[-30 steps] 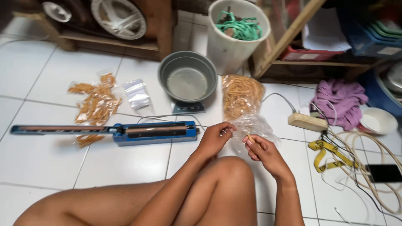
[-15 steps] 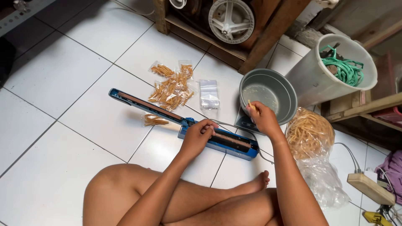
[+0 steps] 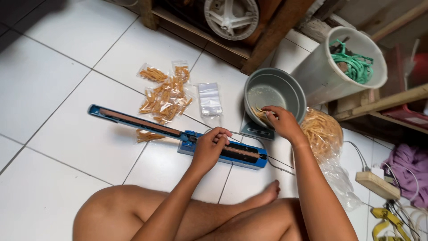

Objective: The person sits on the floor and packs thin, stick-like snacks into small plastic bags. They place the filled bags into a handheld heat sealer to seal them, then set the sealed packages aside. The process is repeated with multiple portions of snacks.

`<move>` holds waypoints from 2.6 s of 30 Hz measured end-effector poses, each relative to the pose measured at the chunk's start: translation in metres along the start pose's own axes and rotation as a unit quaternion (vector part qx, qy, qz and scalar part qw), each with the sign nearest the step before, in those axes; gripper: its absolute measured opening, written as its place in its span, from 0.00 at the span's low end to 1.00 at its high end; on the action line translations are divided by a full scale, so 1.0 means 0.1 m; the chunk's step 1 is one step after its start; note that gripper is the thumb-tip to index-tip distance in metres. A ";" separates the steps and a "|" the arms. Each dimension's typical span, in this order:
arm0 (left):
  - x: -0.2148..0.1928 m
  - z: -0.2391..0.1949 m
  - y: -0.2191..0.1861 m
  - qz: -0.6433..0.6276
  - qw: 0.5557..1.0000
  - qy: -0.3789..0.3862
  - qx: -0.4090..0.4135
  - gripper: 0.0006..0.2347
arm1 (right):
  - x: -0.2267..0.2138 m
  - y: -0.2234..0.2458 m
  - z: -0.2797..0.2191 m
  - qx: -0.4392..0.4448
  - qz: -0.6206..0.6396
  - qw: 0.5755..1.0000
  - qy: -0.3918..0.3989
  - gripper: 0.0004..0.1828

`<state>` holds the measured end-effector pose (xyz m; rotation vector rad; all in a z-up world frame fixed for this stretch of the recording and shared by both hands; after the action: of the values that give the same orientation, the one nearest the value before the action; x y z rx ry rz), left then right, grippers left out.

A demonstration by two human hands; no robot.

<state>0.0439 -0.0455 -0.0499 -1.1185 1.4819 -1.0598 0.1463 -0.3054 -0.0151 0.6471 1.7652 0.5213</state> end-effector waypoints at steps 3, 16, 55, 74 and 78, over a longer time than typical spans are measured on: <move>0.21 -0.07 -0.03 0.025 0.999 0.027 0.012 0.10 | -0.29 0.03 -0.56 -0.030 0.072 0.996 -0.046 0.14; 2.20 -0.52 -0.39 0.037 0.974 0.221 0.037 0.09 | -0.75 -1.14 -2.37 0.047 0.166 0.970 -0.169 0.08; 2.68 -0.40 -0.53 0.617 0.719 0.319 -0.029 0.32 | 0.46 -2.61 -1.33 0.152 -0.031 0.949 -0.275 0.15; 2.78 -0.27 -0.18 0.646 0.705 0.291 -0.003 0.30 | 0.09 -2.13 -1.66 0.217 0.143 0.909 -0.325 0.14; 2.78 -0.25 -0.14 0.612 0.730 0.305 0.013 0.31 | 0.02 -2.07 -1.71 0.208 0.167 0.902 -0.339 0.13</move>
<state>-0.0108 -0.3176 -0.0846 0.4376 2.1514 -0.4231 -0.0530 -0.4638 -0.1025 1.2747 1.0966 0.1010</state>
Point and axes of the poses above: each hand's wrist, its own z-axis towards the middle knuckle, its own x-axis out of the palm, y = z × x, the point moved 1 cm from there along z, towards the middle knuckle, and after that the axes turned 11 degrees about z, right-handed, at the moved point
